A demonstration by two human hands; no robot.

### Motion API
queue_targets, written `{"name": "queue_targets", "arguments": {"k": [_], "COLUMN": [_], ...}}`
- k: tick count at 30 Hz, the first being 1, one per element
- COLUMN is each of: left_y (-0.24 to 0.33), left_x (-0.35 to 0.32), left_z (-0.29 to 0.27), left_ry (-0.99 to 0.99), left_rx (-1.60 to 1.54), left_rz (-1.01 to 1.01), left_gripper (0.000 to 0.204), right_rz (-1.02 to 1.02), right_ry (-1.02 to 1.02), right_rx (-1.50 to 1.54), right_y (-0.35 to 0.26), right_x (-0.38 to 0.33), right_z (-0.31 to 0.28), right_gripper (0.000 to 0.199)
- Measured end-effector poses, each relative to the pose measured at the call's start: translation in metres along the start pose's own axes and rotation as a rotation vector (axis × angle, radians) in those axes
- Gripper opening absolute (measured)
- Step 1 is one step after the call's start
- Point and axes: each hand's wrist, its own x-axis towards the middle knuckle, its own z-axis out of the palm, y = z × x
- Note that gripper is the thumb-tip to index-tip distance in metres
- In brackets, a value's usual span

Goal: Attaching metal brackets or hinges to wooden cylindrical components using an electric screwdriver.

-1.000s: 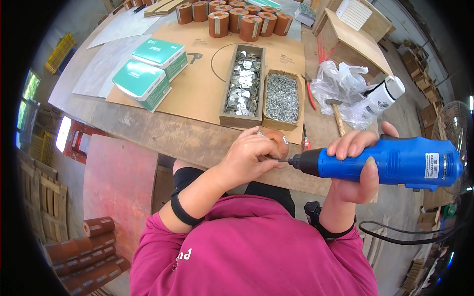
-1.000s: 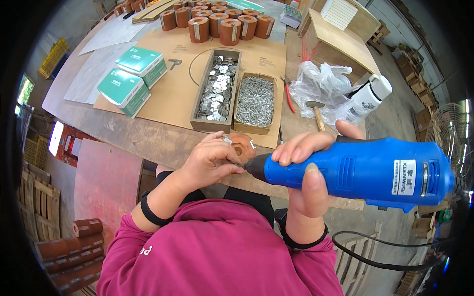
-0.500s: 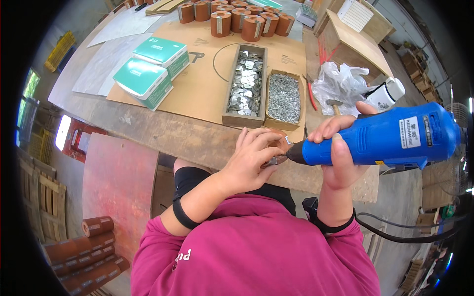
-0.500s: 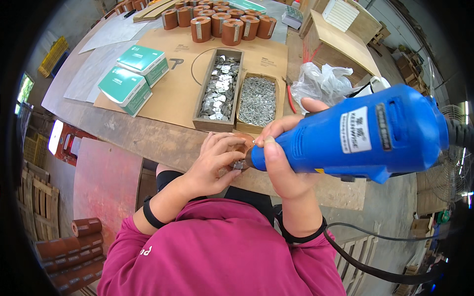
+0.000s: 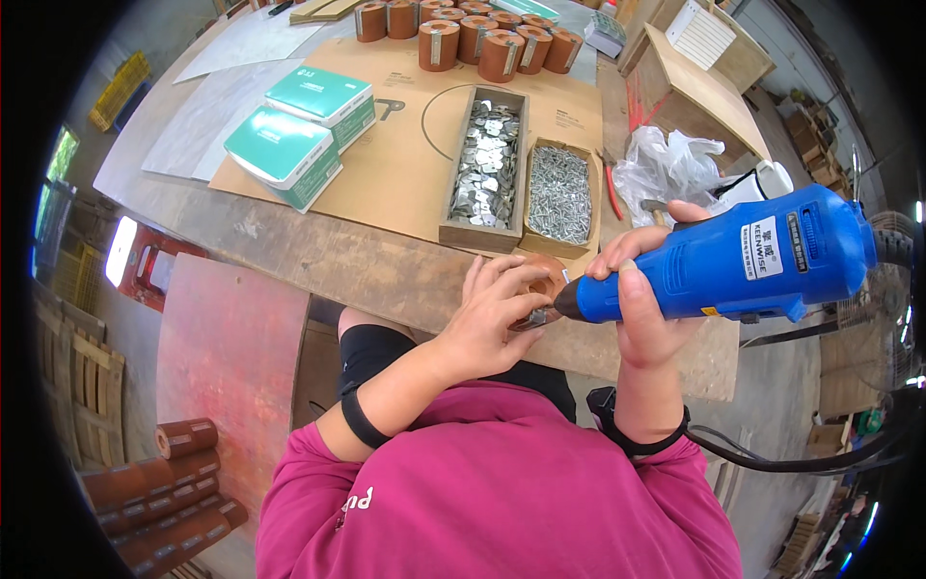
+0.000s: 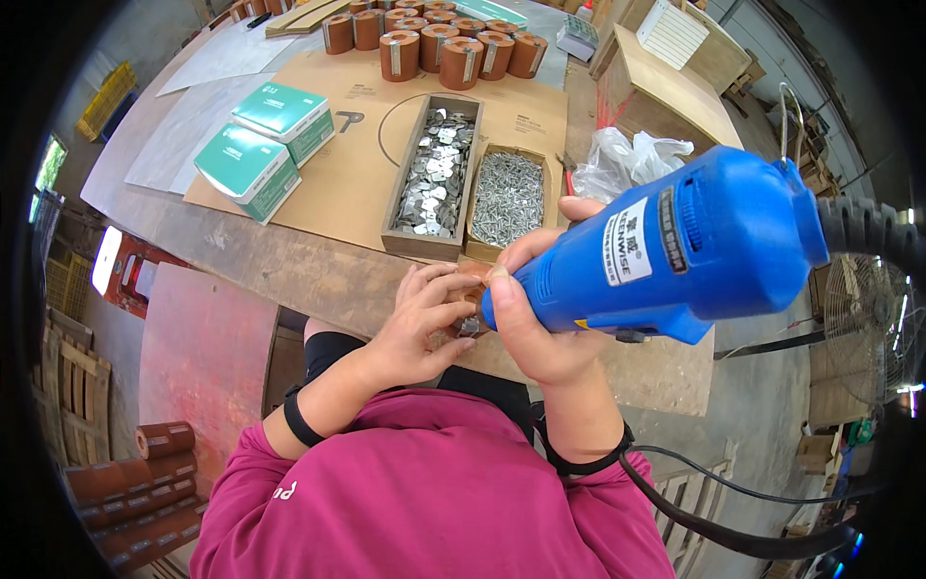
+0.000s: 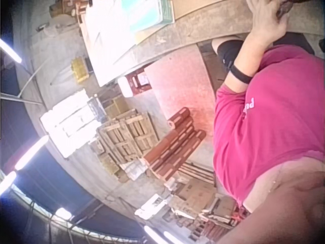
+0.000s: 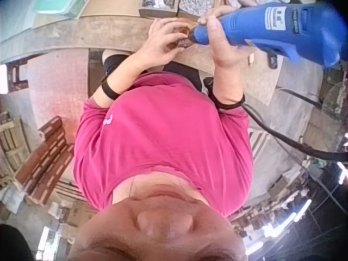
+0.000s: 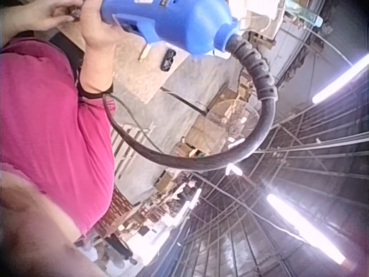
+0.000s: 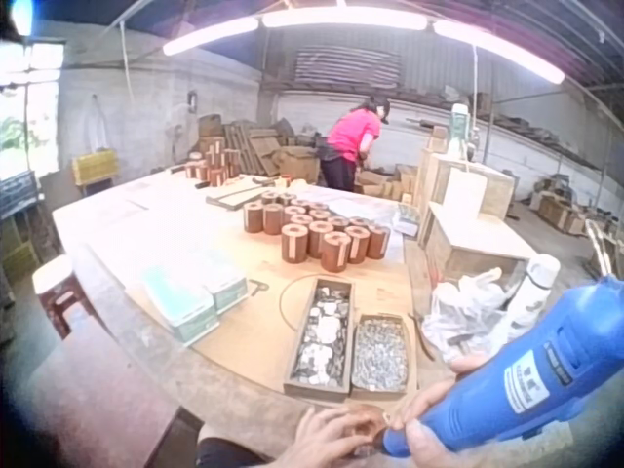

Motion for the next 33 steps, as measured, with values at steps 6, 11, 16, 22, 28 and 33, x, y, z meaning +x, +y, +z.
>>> {"name": "queue_targets", "arguments": {"k": [6, 11, 16, 22, 28, 33], "left_y": [0.000, 0.005, 0.001, -0.006, -0.008, -0.009], "left_x": [-0.002, 0.002, 0.003, 0.002, 0.001, 0.001], "left_z": [0.002, 0.005, 0.010, 0.024, 0.027, 0.029], "left_ry": [0.003, 0.051, 0.066, 0.110, 0.139, 0.158], "left_rx": [-0.013, 0.061, 0.183, -0.013, -0.018, -0.024], "left_rz": [-0.056, -0.102, -0.095, -0.138, -0.128, -0.117], "left_gripper": [0.037, 0.048, 0.052, 0.046, 0.041, 0.040], "right_rz": [0.064, 0.035, 0.016, 0.038, 0.052, -0.016], "right_ry": [-0.093, -0.122, -0.112, -0.085, -0.061, -0.138], "right_rx": [-0.068, -0.179, -0.194, -0.140, -0.122, -0.274], "right_y": [-0.003, 0.006, 0.008, 0.010, 0.009, 0.009], "right_x": [-0.001, -0.001, 0.000, -0.001, -0.002, -0.001], "right_z": [0.004, 0.000, 0.002, 0.005, 0.009, 0.008], "right_gripper": [0.054, 0.052, 0.051, 0.051, 0.052, 0.051]}}
